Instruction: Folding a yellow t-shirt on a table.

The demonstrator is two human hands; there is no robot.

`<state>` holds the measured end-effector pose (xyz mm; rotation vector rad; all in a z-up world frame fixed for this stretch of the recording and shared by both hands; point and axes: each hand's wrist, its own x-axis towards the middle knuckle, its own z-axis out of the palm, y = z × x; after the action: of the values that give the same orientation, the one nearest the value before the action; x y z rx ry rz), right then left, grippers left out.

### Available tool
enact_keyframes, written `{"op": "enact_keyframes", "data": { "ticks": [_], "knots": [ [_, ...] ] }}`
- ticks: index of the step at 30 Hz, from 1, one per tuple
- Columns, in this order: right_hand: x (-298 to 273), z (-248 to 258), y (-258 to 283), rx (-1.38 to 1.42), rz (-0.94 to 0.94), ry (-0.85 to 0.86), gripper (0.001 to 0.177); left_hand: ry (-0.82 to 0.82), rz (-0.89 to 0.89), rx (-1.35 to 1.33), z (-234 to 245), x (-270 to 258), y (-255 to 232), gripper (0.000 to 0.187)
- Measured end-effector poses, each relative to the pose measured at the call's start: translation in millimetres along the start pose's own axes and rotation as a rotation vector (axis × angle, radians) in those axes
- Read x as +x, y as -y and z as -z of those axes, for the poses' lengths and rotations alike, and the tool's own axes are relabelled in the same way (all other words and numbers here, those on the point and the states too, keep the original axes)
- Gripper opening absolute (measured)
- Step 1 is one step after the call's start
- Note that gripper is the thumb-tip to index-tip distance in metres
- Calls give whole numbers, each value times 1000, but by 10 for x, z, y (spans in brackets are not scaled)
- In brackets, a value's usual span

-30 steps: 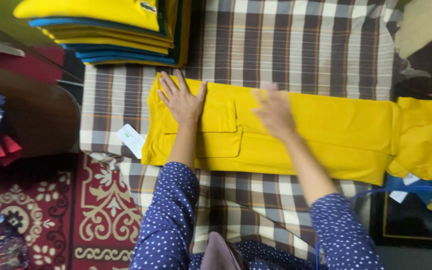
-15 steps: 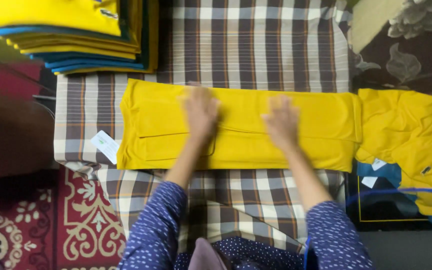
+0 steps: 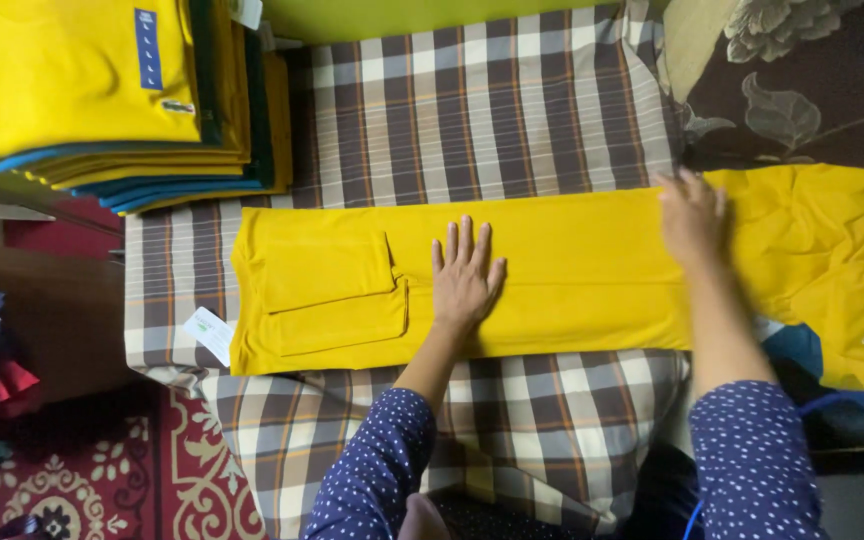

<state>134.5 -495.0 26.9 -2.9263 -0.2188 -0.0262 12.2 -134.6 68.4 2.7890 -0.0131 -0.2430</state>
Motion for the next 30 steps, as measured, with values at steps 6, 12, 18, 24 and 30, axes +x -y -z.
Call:
{"op": "enact_keyframes", "data": {
  "ticks": [6,12,18,24,30],
  "knots": [
    [142,498,-216,421,-384,309,26,-15,-35,-6,-39,12,-4,69],
    [65,-180,-145,-51,-166,-202,14,-28,-39,-11,-22,1,-25,70],
    [-424,-464,1972,389,367,-224,47,-29,12,69,-143,15,-6,66],
    [-385,-6,1460,204,-17,-49,65,-26,30,53,-149,2,5,63],
    [-678,-8,1040,71,-247,27,69,-1,53,37,-186,241,17,76]
  ]
}}
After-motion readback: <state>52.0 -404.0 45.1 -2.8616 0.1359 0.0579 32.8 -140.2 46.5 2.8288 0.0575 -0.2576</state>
